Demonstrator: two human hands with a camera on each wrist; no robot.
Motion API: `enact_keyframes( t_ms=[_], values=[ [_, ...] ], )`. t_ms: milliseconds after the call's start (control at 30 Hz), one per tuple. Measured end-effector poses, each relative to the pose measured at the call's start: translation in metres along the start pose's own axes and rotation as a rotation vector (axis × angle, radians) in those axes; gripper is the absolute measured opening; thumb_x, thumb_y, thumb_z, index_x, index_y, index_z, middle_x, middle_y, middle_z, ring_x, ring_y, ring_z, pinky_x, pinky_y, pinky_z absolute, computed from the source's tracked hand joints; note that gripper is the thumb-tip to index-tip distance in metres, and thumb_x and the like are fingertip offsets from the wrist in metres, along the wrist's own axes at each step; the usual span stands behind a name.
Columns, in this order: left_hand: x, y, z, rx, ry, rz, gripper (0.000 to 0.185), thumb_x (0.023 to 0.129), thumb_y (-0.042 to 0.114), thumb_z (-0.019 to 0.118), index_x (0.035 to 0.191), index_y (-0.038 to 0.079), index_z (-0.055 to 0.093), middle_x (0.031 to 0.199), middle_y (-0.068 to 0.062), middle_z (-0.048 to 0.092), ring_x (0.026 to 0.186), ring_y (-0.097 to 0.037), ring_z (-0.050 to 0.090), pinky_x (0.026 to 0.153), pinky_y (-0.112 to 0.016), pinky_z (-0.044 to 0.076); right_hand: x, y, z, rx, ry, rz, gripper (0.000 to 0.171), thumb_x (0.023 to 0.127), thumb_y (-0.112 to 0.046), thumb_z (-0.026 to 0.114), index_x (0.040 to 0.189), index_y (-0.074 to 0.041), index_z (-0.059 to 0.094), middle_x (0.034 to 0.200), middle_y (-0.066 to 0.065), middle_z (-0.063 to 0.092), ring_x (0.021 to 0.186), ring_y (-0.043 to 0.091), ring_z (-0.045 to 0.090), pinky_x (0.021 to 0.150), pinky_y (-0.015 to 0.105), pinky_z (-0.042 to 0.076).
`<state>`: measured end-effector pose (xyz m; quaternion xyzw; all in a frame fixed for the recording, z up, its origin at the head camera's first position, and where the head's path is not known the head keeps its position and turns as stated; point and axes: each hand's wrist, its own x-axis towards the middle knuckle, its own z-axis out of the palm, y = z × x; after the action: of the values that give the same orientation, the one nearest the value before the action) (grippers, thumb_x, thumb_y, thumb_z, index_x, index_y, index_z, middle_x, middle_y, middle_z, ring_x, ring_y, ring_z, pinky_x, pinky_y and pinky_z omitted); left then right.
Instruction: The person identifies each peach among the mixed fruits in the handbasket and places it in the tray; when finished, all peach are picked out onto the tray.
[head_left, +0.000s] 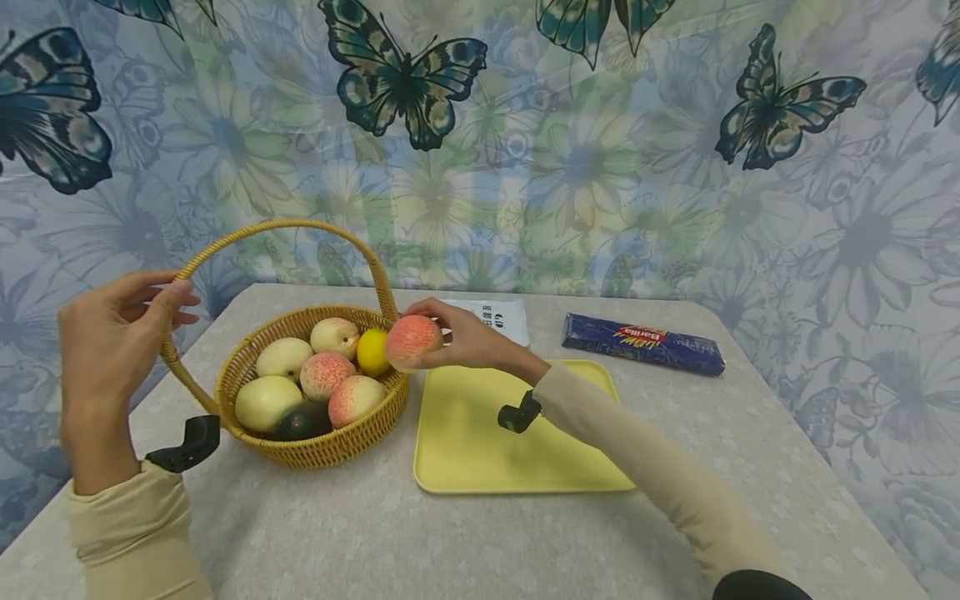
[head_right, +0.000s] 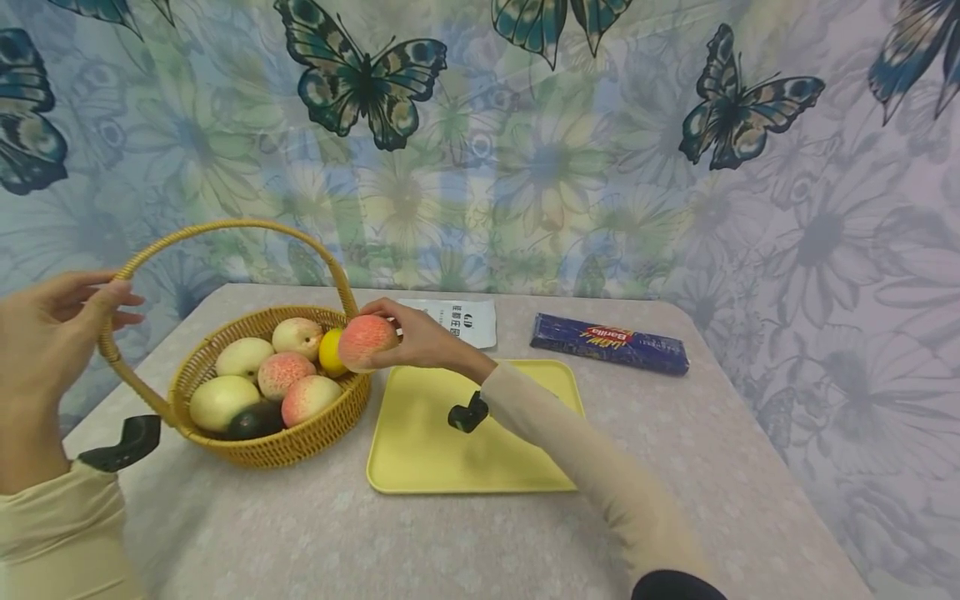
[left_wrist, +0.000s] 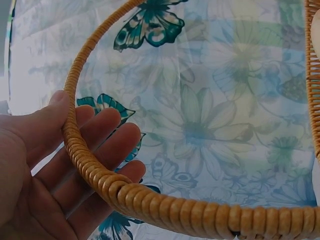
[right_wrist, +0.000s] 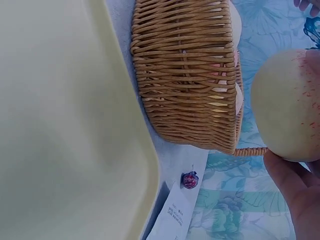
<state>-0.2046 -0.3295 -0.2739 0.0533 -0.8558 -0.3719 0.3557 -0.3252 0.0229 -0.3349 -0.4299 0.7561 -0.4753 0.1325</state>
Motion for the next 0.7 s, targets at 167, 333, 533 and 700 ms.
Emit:
enact_keyframes(
  t_ms=[167, 333, 533, 700],
  values=[
    [0.000, 0.000, 0.001, -0.009, 0.000, -0.002, 0.036, 0.093, 0.027, 0.063, 0.120, 0.003, 0.067, 0.076, 0.034, 0.054, 0.061, 0.017, 0.056, 0.059, -0.005, 0.041, -0.008, 0.003, -0.002, -0.007, 0.013, 0.030, 0.065, 0.082, -0.014, 0.075, 0.139, -0.011, 0.043, 0.135, 0.007, 0.048, 0.111, 0.019, 0.055, 0.090, 0.034, 0.050],
    [0.000, -0.001, 0.000, -0.019, -0.014, -0.014, 0.038, 0.093, 0.029, 0.062, 0.120, 0.003, 0.066, 0.076, 0.032, 0.055, 0.061, 0.016, 0.057, 0.060, -0.005, 0.042, -0.018, 0.008, -0.004, -0.031, 0.030, 0.057, 0.061, 0.081, -0.018, 0.076, 0.135, -0.013, 0.048, 0.131, 0.002, 0.051, 0.107, 0.016, 0.056, 0.086, 0.031, 0.052],
    [-0.001, -0.002, -0.001, -0.046, -0.027, -0.031, 0.039, 0.093, 0.028, 0.063, 0.121, 0.002, 0.065, 0.077, 0.032, 0.056, 0.062, 0.015, 0.058, 0.060, -0.005, 0.042, -0.028, 0.021, -0.008, -0.060, 0.047, 0.082, 0.061, 0.082, -0.021, 0.076, 0.136, -0.013, 0.049, 0.132, 0.002, 0.052, 0.109, 0.015, 0.057, 0.089, 0.029, 0.050],
    [-0.001, -0.003, -0.003, -0.048, -0.047, -0.040, 0.042, 0.093, 0.031, 0.062, 0.123, 0.002, 0.064, 0.079, 0.031, 0.058, 0.065, 0.015, 0.058, 0.062, -0.005, 0.041, -0.036, 0.030, -0.011, -0.075, 0.054, 0.106, 0.062, 0.081, -0.022, 0.076, 0.136, -0.013, 0.049, 0.132, 0.003, 0.053, 0.110, 0.015, 0.057, 0.092, 0.030, 0.049]
  ],
)
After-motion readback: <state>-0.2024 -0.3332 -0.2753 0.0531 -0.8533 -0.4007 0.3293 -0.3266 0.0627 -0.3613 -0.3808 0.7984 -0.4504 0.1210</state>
